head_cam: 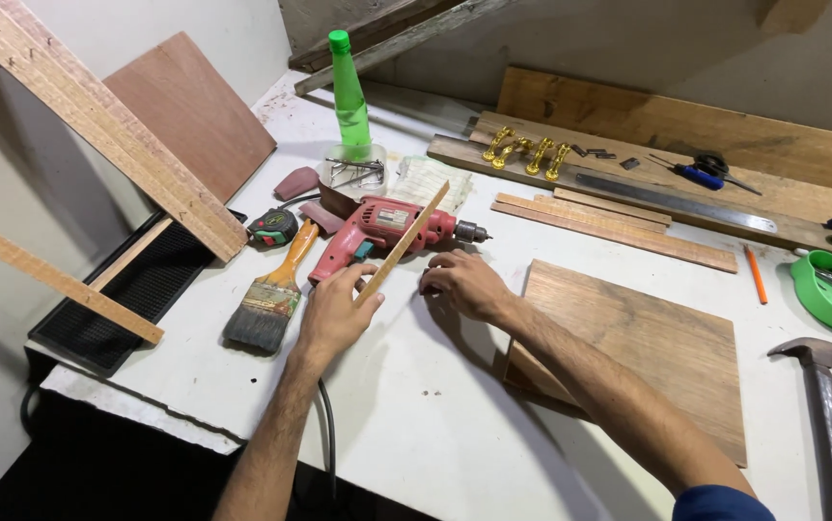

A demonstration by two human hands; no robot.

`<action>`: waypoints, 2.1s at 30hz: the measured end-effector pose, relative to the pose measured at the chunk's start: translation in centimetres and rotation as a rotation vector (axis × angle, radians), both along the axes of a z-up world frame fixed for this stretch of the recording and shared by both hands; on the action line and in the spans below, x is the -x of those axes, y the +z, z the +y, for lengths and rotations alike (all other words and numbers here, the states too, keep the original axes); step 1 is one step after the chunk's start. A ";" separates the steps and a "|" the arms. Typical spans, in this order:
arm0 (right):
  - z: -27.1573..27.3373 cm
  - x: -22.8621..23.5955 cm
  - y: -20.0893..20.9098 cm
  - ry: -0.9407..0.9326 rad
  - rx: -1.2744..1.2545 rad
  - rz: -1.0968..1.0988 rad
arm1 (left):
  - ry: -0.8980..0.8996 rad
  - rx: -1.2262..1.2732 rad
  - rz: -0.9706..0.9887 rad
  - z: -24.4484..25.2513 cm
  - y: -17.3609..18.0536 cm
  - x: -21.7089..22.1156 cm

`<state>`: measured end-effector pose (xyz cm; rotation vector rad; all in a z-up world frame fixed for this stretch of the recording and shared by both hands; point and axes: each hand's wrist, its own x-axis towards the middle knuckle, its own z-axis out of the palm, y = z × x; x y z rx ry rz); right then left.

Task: Assembling and aligning wooden strips to form a structure on a workbench using tools.

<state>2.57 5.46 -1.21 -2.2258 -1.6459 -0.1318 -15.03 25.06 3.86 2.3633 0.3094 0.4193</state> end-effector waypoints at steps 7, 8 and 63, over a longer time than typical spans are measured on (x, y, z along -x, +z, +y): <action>-4.3 -1.6 1.5 -0.100 -0.114 -0.139 | -0.083 -0.050 -0.036 -1.9 1.3 -1.9; -5.4 -1.3 2.8 -0.106 -0.158 -0.200 | -0.136 -0.061 -0.083 -2.6 1.6 -2.4; -32.8 -15.6 -0.8 -0.584 0.136 -0.113 | -0.803 -0.455 0.055 -23.0 -6.2 -33.0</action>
